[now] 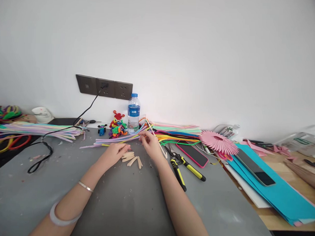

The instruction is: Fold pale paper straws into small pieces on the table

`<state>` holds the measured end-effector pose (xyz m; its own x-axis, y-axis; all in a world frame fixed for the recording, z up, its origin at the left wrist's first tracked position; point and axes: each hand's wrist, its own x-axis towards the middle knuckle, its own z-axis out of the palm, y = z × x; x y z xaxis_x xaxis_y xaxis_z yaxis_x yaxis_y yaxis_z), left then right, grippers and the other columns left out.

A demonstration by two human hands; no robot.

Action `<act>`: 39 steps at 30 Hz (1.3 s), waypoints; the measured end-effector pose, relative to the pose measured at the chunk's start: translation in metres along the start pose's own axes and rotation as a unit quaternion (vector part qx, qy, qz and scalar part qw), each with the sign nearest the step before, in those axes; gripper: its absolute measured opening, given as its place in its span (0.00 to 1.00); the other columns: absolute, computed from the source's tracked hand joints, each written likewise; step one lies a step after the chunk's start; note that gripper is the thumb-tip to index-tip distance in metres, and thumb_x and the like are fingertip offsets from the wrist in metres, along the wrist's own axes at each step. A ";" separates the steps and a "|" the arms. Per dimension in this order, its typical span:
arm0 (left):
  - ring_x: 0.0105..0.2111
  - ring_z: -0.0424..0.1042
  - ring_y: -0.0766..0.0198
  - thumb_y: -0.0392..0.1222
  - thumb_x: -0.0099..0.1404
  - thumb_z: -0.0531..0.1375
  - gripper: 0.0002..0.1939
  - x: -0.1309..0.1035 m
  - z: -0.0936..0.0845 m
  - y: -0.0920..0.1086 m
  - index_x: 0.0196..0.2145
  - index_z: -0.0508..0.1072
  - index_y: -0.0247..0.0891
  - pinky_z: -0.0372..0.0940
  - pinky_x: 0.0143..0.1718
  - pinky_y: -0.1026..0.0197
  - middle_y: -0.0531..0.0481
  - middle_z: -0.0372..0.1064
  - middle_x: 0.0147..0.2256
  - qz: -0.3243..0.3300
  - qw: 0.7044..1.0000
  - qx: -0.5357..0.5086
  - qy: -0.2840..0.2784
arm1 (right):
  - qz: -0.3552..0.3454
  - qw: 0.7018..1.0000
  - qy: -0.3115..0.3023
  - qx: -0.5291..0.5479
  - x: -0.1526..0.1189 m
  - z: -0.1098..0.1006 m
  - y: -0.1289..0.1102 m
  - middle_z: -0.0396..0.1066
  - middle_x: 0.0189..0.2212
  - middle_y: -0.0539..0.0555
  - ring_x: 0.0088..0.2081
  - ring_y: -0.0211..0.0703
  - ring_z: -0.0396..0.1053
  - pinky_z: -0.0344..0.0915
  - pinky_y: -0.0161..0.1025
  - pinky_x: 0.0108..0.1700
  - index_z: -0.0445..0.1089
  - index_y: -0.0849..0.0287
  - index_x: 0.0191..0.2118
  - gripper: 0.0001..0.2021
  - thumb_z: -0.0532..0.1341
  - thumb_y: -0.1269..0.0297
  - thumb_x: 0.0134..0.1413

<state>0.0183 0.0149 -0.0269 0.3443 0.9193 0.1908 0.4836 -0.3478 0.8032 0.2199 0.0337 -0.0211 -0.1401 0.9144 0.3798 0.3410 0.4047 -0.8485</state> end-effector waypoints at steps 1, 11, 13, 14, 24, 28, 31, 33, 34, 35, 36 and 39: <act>0.26 0.71 0.58 0.54 0.62 0.55 0.20 0.000 -0.001 0.000 0.33 0.80 0.39 0.62 0.28 0.62 0.48 0.76 0.27 0.002 1.000 0.013 -0.005 | 0.010 0.999 -0.032 0.006 -0.001 -0.003 -0.002 0.71 0.26 0.50 0.24 0.38 0.66 0.63 0.35 0.28 0.71 0.57 0.41 0.11 0.54 0.63 0.58; 0.35 0.72 0.54 0.50 0.58 0.61 0.14 -0.001 -0.007 0.003 0.38 0.79 0.42 0.62 0.33 0.60 0.45 0.76 0.38 0.016 0.996 0.072 -0.046 | 0.091 0.941 -0.326 0.016 -0.006 -0.018 -0.008 0.72 0.24 0.49 0.24 0.34 0.66 0.60 0.29 0.25 0.76 0.60 0.31 0.06 0.66 0.66 0.43; 0.35 0.72 0.55 0.51 0.58 0.61 0.14 -0.001 -0.009 0.002 0.36 0.79 0.41 0.62 0.33 0.60 0.45 0.76 0.36 0.018 0.995 0.075 -0.058 | 0.090 0.939 -0.333 -0.004 -0.007 -0.015 -0.008 0.72 0.23 0.49 0.23 0.34 0.65 0.58 0.29 0.24 0.76 0.60 0.31 0.06 0.67 0.68 0.42; 0.34 0.72 0.55 0.51 0.58 0.61 0.14 -0.001 -0.009 0.002 0.35 0.79 0.41 0.62 0.32 0.60 0.46 0.75 0.35 0.020 0.995 0.078 -0.063 | 0.091 0.938 -0.334 -0.019 -0.007 -0.013 -0.007 0.72 0.22 0.48 0.23 0.34 0.65 0.58 0.28 0.24 0.76 0.60 0.30 0.05 0.67 0.69 0.42; 0.29 0.70 0.58 0.50 0.65 0.54 0.15 0.004 -0.011 -0.007 0.35 0.79 0.41 0.60 0.30 0.62 0.47 0.76 0.33 0.022 0.994 0.104 -0.020 | 0.108 0.933 -0.329 -0.093 -0.012 -0.012 -0.006 0.72 0.20 0.48 0.22 0.34 0.66 0.58 0.29 0.23 0.74 0.60 0.26 0.05 0.63 0.76 0.41; 0.29 0.70 0.58 0.53 0.62 0.58 0.15 0.001 -0.012 -0.003 0.37 0.78 0.41 0.60 0.29 0.62 0.47 0.76 0.34 0.001 0.993 0.108 -0.055 | 0.113 0.935 -0.325 -0.087 -0.011 -0.017 -0.009 0.72 0.21 0.48 0.23 0.35 0.66 0.59 0.30 0.25 0.73 0.59 0.26 0.05 0.62 0.75 0.41; 0.35 0.72 0.55 0.51 0.54 0.65 0.19 -0.002 -0.013 0.001 0.43 0.76 0.43 0.62 0.33 0.61 0.47 0.75 0.41 0.003 0.992 0.078 -0.098 | 0.107 0.943 -0.299 -0.101 -0.011 -0.022 -0.006 0.71 0.22 0.48 0.24 0.35 0.67 0.60 0.30 0.25 0.71 0.59 0.26 0.06 0.61 0.77 0.40; 0.37 0.72 0.54 0.47 0.52 0.66 0.21 -0.003 -0.013 0.002 0.45 0.76 0.44 0.63 0.36 0.60 0.47 0.74 0.43 0.014 0.992 0.059 -0.113 | 0.118 0.946 -0.285 -0.103 -0.011 -0.024 -0.004 0.70 0.22 0.48 0.23 0.35 0.68 0.60 0.30 0.24 0.69 0.59 0.26 0.07 0.59 0.78 0.40; 0.38 0.72 0.54 0.46 0.53 0.65 0.21 -0.004 -0.012 0.002 0.46 0.75 0.43 0.64 0.36 0.59 0.46 0.74 0.43 0.016 0.992 0.055 -0.111 | 0.128 0.947 -0.278 -0.098 -0.011 -0.026 -0.003 0.70 0.23 0.48 0.22 0.35 0.68 0.60 0.31 0.24 0.68 0.59 0.26 0.07 0.58 0.79 0.40; 0.38 0.71 0.54 0.45 0.54 0.64 0.21 -0.004 -0.012 0.001 0.47 0.75 0.43 0.64 0.37 0.59 0.46 0.74 0.43 0.016 0.993 0.055 -0.106 | 0.138 0.948 -0.271 -0.089 -0.011 -0.027 -0.003 0.69 0.24 0.48 0.21 0.35 0.68 0.60 0.31 0.23 0.67 0.59 0.27 0.07 0.58 0.78 0.41; 0.39 0.71 0.53 0.45 0.55 0.63 0.22 -0.004 -0.012 0.001 0.48 0.74 0.43 0.64 0.38 0.58 0.46 0.73 0.43 0.016 0.993 0.059 -0.101 | 0.143 0.951 -0.263 -0.076 -0.011 -0.029 -0.004 0.69 0.25 0.48 0.20 0.34 0.68 0.61 0.31 0.23 0.66 0.59 0.27 0.06 0.58 0.77 0.43; 0.46 0.70 0.51 0.48 0.57 0.62 0.23 -0.003 -0.012 0.000 0.51 0.71 0.44 0.65 0.42 0.56 0.45 0.70 0.50 0.025 0.993 0.076 -0.090 | 0.120 0.967 -0.221 -0.029 -0.008 -0.033 -0.010 0.68 0.29 0.48 0.21 0.32 0.67 0.62 0.32 0.25 0.65 0.59 0.30 0.02 0.59 0.71 0.48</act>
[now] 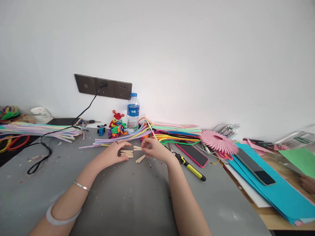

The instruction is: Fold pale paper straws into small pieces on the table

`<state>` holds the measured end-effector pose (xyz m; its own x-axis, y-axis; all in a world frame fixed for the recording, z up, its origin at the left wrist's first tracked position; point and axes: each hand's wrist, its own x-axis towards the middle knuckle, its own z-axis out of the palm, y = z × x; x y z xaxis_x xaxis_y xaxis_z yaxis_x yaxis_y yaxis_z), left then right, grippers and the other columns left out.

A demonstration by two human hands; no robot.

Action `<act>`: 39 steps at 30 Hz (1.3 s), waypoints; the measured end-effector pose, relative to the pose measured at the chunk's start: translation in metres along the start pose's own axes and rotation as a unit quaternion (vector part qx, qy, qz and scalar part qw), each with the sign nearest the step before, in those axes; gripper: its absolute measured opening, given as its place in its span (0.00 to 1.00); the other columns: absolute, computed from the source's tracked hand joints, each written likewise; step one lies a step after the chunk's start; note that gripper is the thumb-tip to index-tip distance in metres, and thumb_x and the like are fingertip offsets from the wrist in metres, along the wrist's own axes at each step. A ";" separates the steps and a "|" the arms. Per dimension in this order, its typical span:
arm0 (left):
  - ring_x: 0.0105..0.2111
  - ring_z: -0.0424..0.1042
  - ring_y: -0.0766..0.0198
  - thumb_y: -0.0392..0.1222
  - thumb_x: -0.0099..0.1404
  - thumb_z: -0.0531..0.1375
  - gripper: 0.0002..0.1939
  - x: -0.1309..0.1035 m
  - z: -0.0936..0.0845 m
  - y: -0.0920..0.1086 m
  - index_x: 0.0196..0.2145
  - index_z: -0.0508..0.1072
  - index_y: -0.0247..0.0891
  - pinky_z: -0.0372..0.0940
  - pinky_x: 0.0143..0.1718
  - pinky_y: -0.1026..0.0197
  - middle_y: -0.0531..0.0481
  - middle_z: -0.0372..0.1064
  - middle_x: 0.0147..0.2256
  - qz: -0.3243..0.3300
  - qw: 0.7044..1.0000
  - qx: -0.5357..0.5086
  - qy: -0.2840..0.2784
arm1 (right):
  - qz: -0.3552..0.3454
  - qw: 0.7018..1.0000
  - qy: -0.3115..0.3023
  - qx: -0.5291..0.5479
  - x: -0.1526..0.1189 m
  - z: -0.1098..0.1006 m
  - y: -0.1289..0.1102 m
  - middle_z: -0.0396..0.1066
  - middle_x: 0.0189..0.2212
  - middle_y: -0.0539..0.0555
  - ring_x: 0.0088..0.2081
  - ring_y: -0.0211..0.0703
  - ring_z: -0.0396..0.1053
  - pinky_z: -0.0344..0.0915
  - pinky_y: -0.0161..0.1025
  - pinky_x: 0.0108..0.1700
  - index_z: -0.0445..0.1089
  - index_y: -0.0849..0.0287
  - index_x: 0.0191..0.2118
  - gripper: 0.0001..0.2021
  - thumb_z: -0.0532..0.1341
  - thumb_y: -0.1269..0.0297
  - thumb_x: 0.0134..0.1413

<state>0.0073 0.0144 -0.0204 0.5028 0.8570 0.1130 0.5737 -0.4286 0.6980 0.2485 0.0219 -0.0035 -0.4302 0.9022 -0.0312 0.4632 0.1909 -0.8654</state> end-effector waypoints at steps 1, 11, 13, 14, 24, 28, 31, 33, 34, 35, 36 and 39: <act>0.48 0.69 0.51 0.49 0.58 0.62 0.23 0.001 -0.001 0.000 0.51 0.71 0.45 0.65 0.44 0.55 0.45 0.68 0.52 0.006 1.000 0.005 0.011 | -0.013 1.000 0.018 0.013 0.000 -0.001 -0.002 0.68 0.30 0.48 0.21 0.32 0.67 0.63 0.32 0.26 0.65 0.59 0.31 0.01 0.59 0.69 0.50; 0.41 0.74 0.55 0.50 0.62 0.54 0.16 0.005 -0.033 -0.029 0.41 0.73 0.38 0.68 0.39 0.57 0.44 0.75 0.43 -0.046 0.956 0.025 0.288 | 0.027 0.996 -0.083 -0.017 0.006 0.007 0.003 0.70 0.25 0.49 0.23 0.35 0.65 0.63 0.32 0.26 0.73 0.60 0.29 0.04 0.61 0.72 0.44; 0.39 0.74 0.56 0.50 0.60 0.55 0.16 0.003 -0.040 -0.037 0.41 0.73 0.38 0.67 0.37 0.58 0.44 0.76 0.42 -0.063 0.950 0.037 0.305 | 0.023 0.996 -0.078 -0.026 0.004 0.004 -0.001 0.70 0.23 0.49 0.24 0.35 0.64 0.63 0.32 0.27 0.74 0.60 0.30 0.05 0.61 0.71 0.45; 0.39 0.74 0.55 0.51 0.60 0.56 0.17 0.003 -0.042 -0.040 0.42 0.73 0.38 0.67 0.37 0.57 0.44 0.76 0.41 -0.066 0.950 0.045 0.302 | 0.010 0.998 -0.057 -0.022 0.003 0.002 -0.004 0.70 0.24 0.50 0.24 0.35 0.64 0.63 0.32 0.27 0.75 0.60 0.30 0.05 0.61 0.70 0.46; 0.40 0.72 0.51 0.40 0.57 0.58 0.16 0.000 -0.034 -0.045 0.44 0.74 0.42 0.65 0.40 0.55 0.45 0.73 0.43 -0.083 0.966 0.216 0.119 | -0.120 0.892 0.367 0.233 0.003 -0.035 -0.001 0.69 0.27 0.49 0.19 0.29 0.56 0.53 0.30 0.21 0.71 0.59 0.36 0.10 0.61 0.59 0.50; 0.37 0.73 0.53 0.42 0.57 0.59 0.16 -0.002 -0.036 -0.043 0.44 0.73 0.46 0.63 0.34 0.60 0.48 0.76 0.39 -0.136 0.965 0.195 0.115 | -0.124 0.843 0.429 0.300 0.004 -0.041 0.006 0.67 0.28 0.48 0.19 0.27 0.53 0.50 0.30 0.20 0.70 0.59 0.35 0.09 0.62 0.61 0.48; 0.34 0.73 0.55 0.47 0.60 0.57 0.12 -0.002 -0.041 -0.039 0.39 0.75 0.44 0.61 0.33 0.62 0.50 0.77 0.36 -0.142 0.972 0.149 0.116 | -0.128 0.806 0.460 0.348 0.002 -0.045 0.008 0.66 0.27 0.47 0.19 0.27 0.54 0.51 0.30 0.21 0.70 0.59 0.34 0.09 0.63 0.62 0.45; 0.29 0.72 0.59 0.51 0.62 0.53 0.15 -0.002 -0.045 -0.036 0.35 0.75 0.42 0.60 0.30 0.63 0.51 0.77 0.33 -0.146 0.974 0.117 0.130 | -0.124 0.784 0.471 0.385 0.001 -0.048 0.010 0.65 0.27 0.46 0.19 0.26 0.54 0.52 0.30 0.21 0.70 0.59 0.34 0.10 0.64 0.63 0.43; 0.26 0.71 0.60 0.53 0.63 0.51 0.17 -0.002 -0.046 -0.035 0.33 0.75 0.41 0.59 0.28 0.64 0.51 0.76 0.30 -0.152 0.972 0.112 0.141 | -0.121 0.775 0.473 0.400 0.000 -0.049 0.011 0.65 0.27 0.46 0.19 0.26 0.54 0.52 0.30 0.21 0.70 0.58 0.34 0.10 0.65 0.63 0.42; 0.23 0.69 0.62 0.54 0.63 0.50 0.19 -0.002 -0.048 -0.033 0.32 0.75 0.41 0.57 0.26 0.64 0.51 0.76 0.28 -0.159 0.968 0.115 0.154 | -0.118 0.770 0.473 0.411 0.000 -0.049 0.012 0.64 0.27 0.46 0.19 0.27 0.54 0.52 0.30 0.21 0.70 0.58 0.34 0.10 0.65 0.63 0.42; 0.21 0.67 0.62 0.54 0.63 0.49 0.20 -0.003 -0.049 -0.032 0.30 0.75 0.40 0.56 0.25 0.64 0.51 0.75 0.26 -0.165 0.964 0.123 0.166 | -0.115 0.768 0.473 0.417 0.000 -0.050 0.013 0.64 0.27 0.46 0.19 0.27 0.54 0.52 0.30 0.21 0.70 0.58 0.34 0.10 0.65 0.63 0.41; 0.20 0.65 0.63 0.55 0.63 0.48 0.21 -0.003 -0.051 -0.030 0.27 0.74 0.39 0.55 0.25 0.63 0.51 0.73 0.23 -0.167 0.958 0.150 0.179 | -0.101 0.779 0.477 0.395 0.000 -0.052 0.017 0.65 0.27 0.46 0.20 0.28 0.55 0.53 0.31 0.22 0.69 0.57 0.34 0.10 0.64 0.62 0.42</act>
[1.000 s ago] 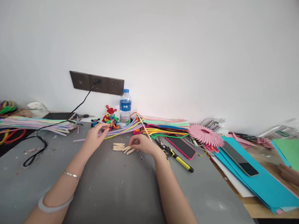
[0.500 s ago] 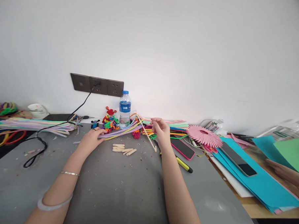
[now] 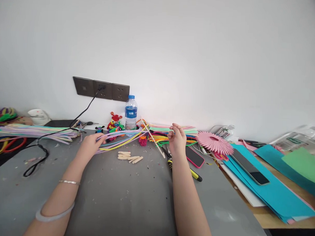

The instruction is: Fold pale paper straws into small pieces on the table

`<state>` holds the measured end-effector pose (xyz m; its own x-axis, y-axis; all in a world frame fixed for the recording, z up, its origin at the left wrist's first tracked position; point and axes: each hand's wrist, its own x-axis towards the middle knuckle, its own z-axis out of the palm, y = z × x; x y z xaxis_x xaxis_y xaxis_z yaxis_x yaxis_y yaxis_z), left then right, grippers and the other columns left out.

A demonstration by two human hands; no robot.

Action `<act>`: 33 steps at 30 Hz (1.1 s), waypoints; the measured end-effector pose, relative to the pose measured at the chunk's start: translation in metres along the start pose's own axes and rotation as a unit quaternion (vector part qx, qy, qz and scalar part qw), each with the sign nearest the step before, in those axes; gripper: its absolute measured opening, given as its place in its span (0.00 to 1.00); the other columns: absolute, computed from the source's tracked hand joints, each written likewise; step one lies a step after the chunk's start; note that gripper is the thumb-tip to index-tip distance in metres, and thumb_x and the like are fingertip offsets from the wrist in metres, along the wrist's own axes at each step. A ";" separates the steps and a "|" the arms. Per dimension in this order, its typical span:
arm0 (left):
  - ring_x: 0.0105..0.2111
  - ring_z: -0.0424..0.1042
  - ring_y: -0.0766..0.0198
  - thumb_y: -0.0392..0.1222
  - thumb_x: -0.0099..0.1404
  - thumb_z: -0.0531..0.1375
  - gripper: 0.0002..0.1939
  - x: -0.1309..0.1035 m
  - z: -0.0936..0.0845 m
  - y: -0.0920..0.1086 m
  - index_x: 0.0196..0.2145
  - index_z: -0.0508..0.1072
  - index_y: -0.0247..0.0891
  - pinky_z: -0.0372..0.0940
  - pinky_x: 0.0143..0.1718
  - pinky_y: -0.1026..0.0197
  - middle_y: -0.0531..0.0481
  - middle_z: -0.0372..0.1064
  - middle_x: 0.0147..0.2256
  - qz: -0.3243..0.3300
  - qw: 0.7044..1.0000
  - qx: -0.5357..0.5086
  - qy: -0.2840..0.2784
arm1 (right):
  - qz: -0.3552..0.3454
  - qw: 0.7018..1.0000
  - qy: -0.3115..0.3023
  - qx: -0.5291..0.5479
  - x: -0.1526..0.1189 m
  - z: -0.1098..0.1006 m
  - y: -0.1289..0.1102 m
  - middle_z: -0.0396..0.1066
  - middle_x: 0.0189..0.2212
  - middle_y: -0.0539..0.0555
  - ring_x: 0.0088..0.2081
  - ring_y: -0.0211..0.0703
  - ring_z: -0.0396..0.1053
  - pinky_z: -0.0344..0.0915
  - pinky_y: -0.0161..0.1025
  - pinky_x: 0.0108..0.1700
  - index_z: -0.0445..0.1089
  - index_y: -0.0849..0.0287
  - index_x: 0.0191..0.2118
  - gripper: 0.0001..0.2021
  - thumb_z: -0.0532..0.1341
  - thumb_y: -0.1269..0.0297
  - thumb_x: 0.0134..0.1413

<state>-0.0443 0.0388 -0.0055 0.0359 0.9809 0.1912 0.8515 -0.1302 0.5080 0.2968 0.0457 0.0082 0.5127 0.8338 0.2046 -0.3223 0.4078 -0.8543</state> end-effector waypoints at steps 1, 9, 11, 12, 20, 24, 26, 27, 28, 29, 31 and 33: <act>0.21 0.66 0.62 0.54 0.63 0.48 0.21 0.000 0.000 0.000 0.29 0.74 0.39 0.56 0.26 0.63 0.51 0.74 0.24 0.002 1.000 0.000 -0.001 | -0.005 1.000 -0.001 -0.028 0.001 -0.002 0.000 0.66 0.28 0.47 0.21 0.29 0.57 0.55 0.31 0.23 0.69 0.57 0.35 0.10 0.62 0.61 0.44; 0.37 0.74 0.55 0.51 0.59 0.53 0.24 0.002 0.007 -0.015 0.51 0.69 0.41 0.65 0.38 0.60 0.47 0.76 0.40 0.045 0.999 -0.026 -0.002 | -0.126 0.851 -0.085 -0.503 0.007 -0.023 0.015 0.68 0.49 0.61 0.52 0.53 0.63 0.59 0.53 0.52 0.69 0.58 0.47 0.23 0.48 0.77 0.46; 0.39 0.74 0.54 0.52 0.59 0.54 0.25 0.002 0.006 -0.017 0.52 0.68 0.41 0.66 0.38 0.59 0.46 0.75 0.42 0.052 0.998 -0.020 -0.011 | -0.091 0.796 -0.124 -0.586 0.005 -0.025 0.022 0.64 0.55 0.61 0.58 0.57 0.58 0.56 0.59 0.55 0.68 0.56 0.52 0.29 0.48 0.80 0.43; 0.40 0.74 0.54 0.52 0.59 0.55 0.24 0.002 0.006 -0.017 0.51 0.69 0.42 0.66 0.39 0.58 0.46 0.75 0.43 0.056 0.998 -0.009 0.000 | -0.069 0.772 -0.147 -0.615 0.004 -0.026 0.025 0.62 0.57 0.60 0.60 0.58 0.55 0.55 0.61 0.56 0.66 0.54 0.53 0.31 0.49 0.81 0.42; 0.48 0.69 0.54 0.50 0.66 0.53 0.15 -0.008 0.017 0.023 0.43 0.74 0.42 0.63 0.51 0.54 0.45 0.72 0.45 0.228 0.970 -0.043 0.072 | -0.029 0.712 -0.220 -0.667 -0.003 -0.020 0.034 0.51 0.64 0.54 0.67 0.63 0.38 0.37 0.76 0.58 0.61 0.44 0.58 0.32 0.60 0.74 0.46; 0.51 0.67 0.54 0.50 0.67 0.52 0.17 -0.012 0.028 0.032 0.48 0.72 0.42 0.62 0.53 0.54 0.45 0.69 0.50 0.254 0.965 -0.064 -0.025 | -0.036 0.720 -0.222 -0.657 -0.006 -0.014 0.031 0.52 0.63 0.53 0.67 0.60 0.40 0.36 0.78 0.57 0.62 0.43 0.56 0.32 0.56 0.78 0.45; 0.52 0.66 0.54 0.51 0.67 0.52 0.17 -0.011 0.030 0.030 0.48 0.72 0.42 0.62 0.54 0.53 0.44 0.68 0.51 0.247 0.966 -0.069 -0.033 | -0.038 0.724 -0.222 -0.652 -0.007 -0.013 0.027 0.54 0.62 0.54 0.66 0.59 0.43 0.38 0.77 0.58 0.62 0.45 0.56 0.33 0.54 0.80 0.43; 0.52 0.67 0.53 0.51 0.67 0.51 0.18 -0.010 0.029 0.028 0.48 0.72 0.42 0.63 0.53 0.53 0.44 0.69 0.50 0.242 0.967 -0.073 -0.031 | -0.039 0.729 -0.221 -0.646 -0.007 -0.013 0.024 0.56 0.61 0.55 0.65 0.58 0.46 0.39 0.76 0.58 0.62 0.47 0.55 0.33 0.53 0.81 0.42; 0.51 0.67 0.53 0.51 0.67 0.51 0.18 -0.009 0.028 0.026 0.47 0.72 0.42 0.64 0.52 0.53 0.44 0.69 0.50 0.234 0.969 -0.077 -0.026 | -0.043 0.737 -0.218 -0.638 -0.007 -0.013 0.021 0.58 0.59 0.56 0.64 0.56 0.49 0.40 0.75 0.59 0.63 0.49 0.55 0.33 0.52 0.81 0.41; 0.51 0.67 0.53 0.52 0.67 0.51 0.18 -0.008 0.027 0.024 0.46 0.73 0.42 0.65 0.51 0.53 0.44 0.70 0.49 0.225 0.971 -0.080 -0.018 | -0.050 0.747 -0.212 -0.628 -0.006 -0.013 0.019 0.60 0.58 0.57 0.62 0.55 0.52 0.41 0.73 0.59 0.64 0.50 0.53 0.31 0.51 0.82 0.41; 0.50 0.68 0.52 0.52 0.67 0.50 0.18 -0.006 0.025 0.022 0.45 0.73 0.42 0.67 0.49 0.53 0.44 0.70 0.48 0.204 0.975 -0.084 -0.005 | -0.059 0.766 -0.196 -0.609 -0.004 -0.015 0.018 0.65 0.54 0.57 0.58 0.52 0.57 0.40 0.71 0.60 0.65 0.52 0.51 0.28 0.49 0.81 0.44; 0.49 0.68 0.52 0.53 0.67 0.50 0.19 -0.005 0.025 0.022 0.44 0.73 0.41 0.66 0.49 0.52 0.43 0.71 0.48 0.195 0.977 -0.087 0.002 | -0.057 0.774 -0.185 -0.602 -0.002 -0.016 0.021 0.68 0.52 0.56 0.56 0.51 0.60 0.39 0.69 0.60 0.67 0.53 0.49 0.23 0.48 0.78 0.51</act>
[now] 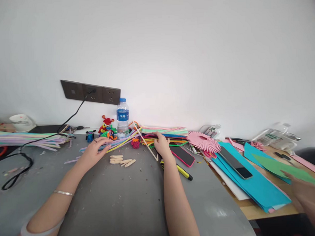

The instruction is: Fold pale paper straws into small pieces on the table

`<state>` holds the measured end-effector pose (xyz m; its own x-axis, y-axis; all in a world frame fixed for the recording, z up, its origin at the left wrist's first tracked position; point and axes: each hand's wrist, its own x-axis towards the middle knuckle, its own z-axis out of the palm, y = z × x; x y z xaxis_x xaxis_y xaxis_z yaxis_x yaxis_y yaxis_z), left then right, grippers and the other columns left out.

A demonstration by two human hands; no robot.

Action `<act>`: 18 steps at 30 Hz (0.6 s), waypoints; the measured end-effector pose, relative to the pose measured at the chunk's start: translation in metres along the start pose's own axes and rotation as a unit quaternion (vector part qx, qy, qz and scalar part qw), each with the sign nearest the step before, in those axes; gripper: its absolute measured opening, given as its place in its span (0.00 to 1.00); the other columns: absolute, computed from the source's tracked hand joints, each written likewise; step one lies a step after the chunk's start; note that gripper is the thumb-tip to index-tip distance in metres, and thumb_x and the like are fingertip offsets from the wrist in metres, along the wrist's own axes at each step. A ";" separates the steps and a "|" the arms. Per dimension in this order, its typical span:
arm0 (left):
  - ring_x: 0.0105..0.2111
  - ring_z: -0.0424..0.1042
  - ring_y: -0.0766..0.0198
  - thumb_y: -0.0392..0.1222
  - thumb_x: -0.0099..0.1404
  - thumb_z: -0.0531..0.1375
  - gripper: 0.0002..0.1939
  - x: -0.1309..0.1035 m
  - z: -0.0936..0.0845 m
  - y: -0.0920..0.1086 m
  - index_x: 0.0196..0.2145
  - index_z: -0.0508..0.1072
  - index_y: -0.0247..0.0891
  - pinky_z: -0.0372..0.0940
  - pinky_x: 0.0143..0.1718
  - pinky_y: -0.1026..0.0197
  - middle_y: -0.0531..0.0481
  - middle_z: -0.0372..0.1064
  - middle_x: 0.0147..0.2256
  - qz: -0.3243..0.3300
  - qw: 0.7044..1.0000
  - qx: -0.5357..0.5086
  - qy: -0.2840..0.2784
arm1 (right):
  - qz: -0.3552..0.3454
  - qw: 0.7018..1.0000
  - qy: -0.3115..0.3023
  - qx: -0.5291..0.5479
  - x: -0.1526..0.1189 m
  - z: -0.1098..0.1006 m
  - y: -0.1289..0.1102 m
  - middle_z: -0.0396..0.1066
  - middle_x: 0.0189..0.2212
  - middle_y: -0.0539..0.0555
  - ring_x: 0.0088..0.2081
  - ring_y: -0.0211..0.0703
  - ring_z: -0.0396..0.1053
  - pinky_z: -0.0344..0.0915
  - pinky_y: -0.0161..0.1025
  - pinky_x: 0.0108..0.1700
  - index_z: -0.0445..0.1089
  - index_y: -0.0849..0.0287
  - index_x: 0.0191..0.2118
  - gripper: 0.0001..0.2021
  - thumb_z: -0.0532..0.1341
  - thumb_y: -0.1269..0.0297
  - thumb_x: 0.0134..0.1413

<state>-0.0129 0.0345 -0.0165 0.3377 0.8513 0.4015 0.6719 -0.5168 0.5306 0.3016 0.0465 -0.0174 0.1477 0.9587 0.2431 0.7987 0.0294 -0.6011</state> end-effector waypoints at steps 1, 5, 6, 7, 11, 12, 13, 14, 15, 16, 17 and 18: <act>0.49 0.69 0.52 0.53 0.67 0.50 0.19 0.000 0.000 0.000 0.44 0.73 0.41 0.66 0.50 0.52 0.43 0.71 0.48 0.001 1.000 -0.002 0.000 | 0.005 1.000 0.000 -0.003 0.001 0.002 0.001 0.69 0.51 0.56 0.55 0.52 0.61 0.40 0.68 0.60 0.69 0.53 0.48 0.20 0.48 0.76 0.55; 0.48 0.69 0.51 0.55 0.67 0.50 0.19 0.001 0.003 0.002 0.44 0.73 0.42 0.68 0.46 0.53 0.43 0.71 0.47 0.006 1.000 -0.018 -0.008 | 0.016 0.998 0.034 -0.052 0.006 0.014 0.004 0.72 0.47 0.57 0.50 0.51 0.63 0.48 0.58 0.57 0.71 0.54 0.45 0.17 0.46 0.68 0.62; 0.48 0.69 0.51 0.55 0.67 0.50 0.19 0.001 0.004 0.003 0.44 0.74 0.42 0.69 0.45 0.53 0.43 0.71 0.47 0.004 1.000 -0.020 -0.009 | 0.019 0.997 0.045 -0.065 0.007 0.016 0.004 0.73 0.46 0.57 0.49 0.51 0.64 0.50 0.55 0.56 0.71 0.54 0.46 0.17 0.47 0.68 0.62; 0.48 0.69 0.51 0.55 0.67 0.50 0.20 0.001 0.004 0.002 0.44 0.74 0.42 0.69 0.45 0.53 0.43 0.71 0.47 0.002 1.000 -0.020 -0.009 | 0.023 0.995 0.054 -0.079 0.008 0.018 0.004 0.73 0.45 0.58 0.48 0.51 0.64 0.51 0.53 0.55 0.71 0.54 0.47 0.17 0.47 0.68 0.62; 0.48 0.70 0.51 0.55 0.66 0.51 0.19 0.002 0.007 -0.002 0.43 0.74 0.42 0.69 0.45 0.53 0.43 0.72 0.47 0.002 1.000 -0.019 -0.003 | 0.025 0.986 0.049 -0.159 0.015 0.021 -0.002 0.74 0.44 0.60 0.47 0.52 0.65 0.51 0.49 0.50 0.71 0.54 0.48 0.18 0.47 0.69 0.63; 0.48 0.70 0.51 0.55 0.66 0.51 0.19 0.002 0.007 -0.003 0.43 0.74 0.42 0.68 0.45 0.53 0.43 0.72 0.47 0.004 1.000 -0.020 -0.003 | 0.022 0.983 0.040 -0.178 0.019 0.022 -0.004 0.74 0.44 0.60 0.47 0.52 0.65 0.51 0.49 0.50 0.71 0.54 0.48 0.17 0.47 0.69 0.63; 0.48 0.70 0.51 0.54 0.66 0.51 0.19 0.002 0.008 -0.005 0.43 0.74 0.41 0.68 0.46 0.53 0.43 0.71 0.47 0.006 1.000 -0.020 -0.003 | 0.019 0.981 0.031 -0.191 0.022 0.021 -0.005 0.74 0.43 0.59 0.47 0.51 0.66 0.50 0.49 0.50 0.71 0.54 0.48 0.17 0.47 0.69 0.63; 0.48 0.70 0.52 0.54 0.66 0.51 0.19 0.002 0.008 -0.006 0.43 0.74 0.41 0.68 0.46 0.53 0.43 0.71 0.47 0.008 1.000 -0.021 -0.003 | 0.012 0.980 0.022 -0.199 0.027 0.021 -0.006 0.74 0.42 0.59 0.46 0.51 0.66 0.50 0.49 0.50 0.71 0.54 0.47 0.16 0.48 0.69 0.62; 0.49 0.70 0.52 0.54 0.66 0.51 0.19 0.002 0.008 -0.006 0.43 0.74 0.41 0.67 0.47 0.53 0.43 0.71 0.47 0.009 1.000 -0.020 -0.001 | 0.004 0.979 0.013 -0.202 0.032 0.020 -0.007 0.74 0.42 0.58 0.45 0.50 0.67 0.50 0.49 0.50 0.72 0.55 0.45 0.15 0.49 0.70 0.62; 0.48 0.70 0.52 0.53 0.66 0.51 0.18 0.002 0.008 -0.007 0.43 0.74 0.41 0.67 0.48 0.53 0.43 0.71 0.47 0.010 1.000 -0.020 0.001 | -0.007 0.979 0.004 -0.204 0.036 0.020 -0.008 0.74 0.41 0.58 0.44 0.49 0.67 0.49 0.49 0.50 0.72 0.55 0.43 0.13 0.51 0.70 0.60; 0.48 0.70 0.52 0.53 0.66 0.51 0.18 0.002 0.008 -0.008 0.43 0.74 0.41 0.66 0.49 0.52 0.43 0.71 0.47 0.010 1.000 -0.020 0.004 | -0.019 0.978 -0.006 -0.206 0.041 0.019 -0.009 0.74 0.41 0.57 0.44 0.49 0.67 0.49 0.48 0.50 0.72 0.55 0.42 0.12 0.52 0.70 0.59; 0.48 0.70 0.52 0.53 0.66 0.51 0.18 0.002 0.009 -0.009 0.43 0.74 0.41 0.66 0.49 0.52 0.43 0.71 0.47 0.012 1.000 -0.021 0.008 | -0.030 0.977 -0.014 -0.209 0.045 0.019 -0.009 0.73 0.42 0.57 0.44 0.49 0.67 0.49 0.48 0.51 0.72 0.55 0.41 0.11 0.54 0.71 0.57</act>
<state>-0.0122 0.0415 -0.0266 0.3426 0.8375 0.4258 0.6359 -0.5403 0.5511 0.2901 0.0951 -0.0154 0.0812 0.9665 0.2435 0.9748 -0.0261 -0.2217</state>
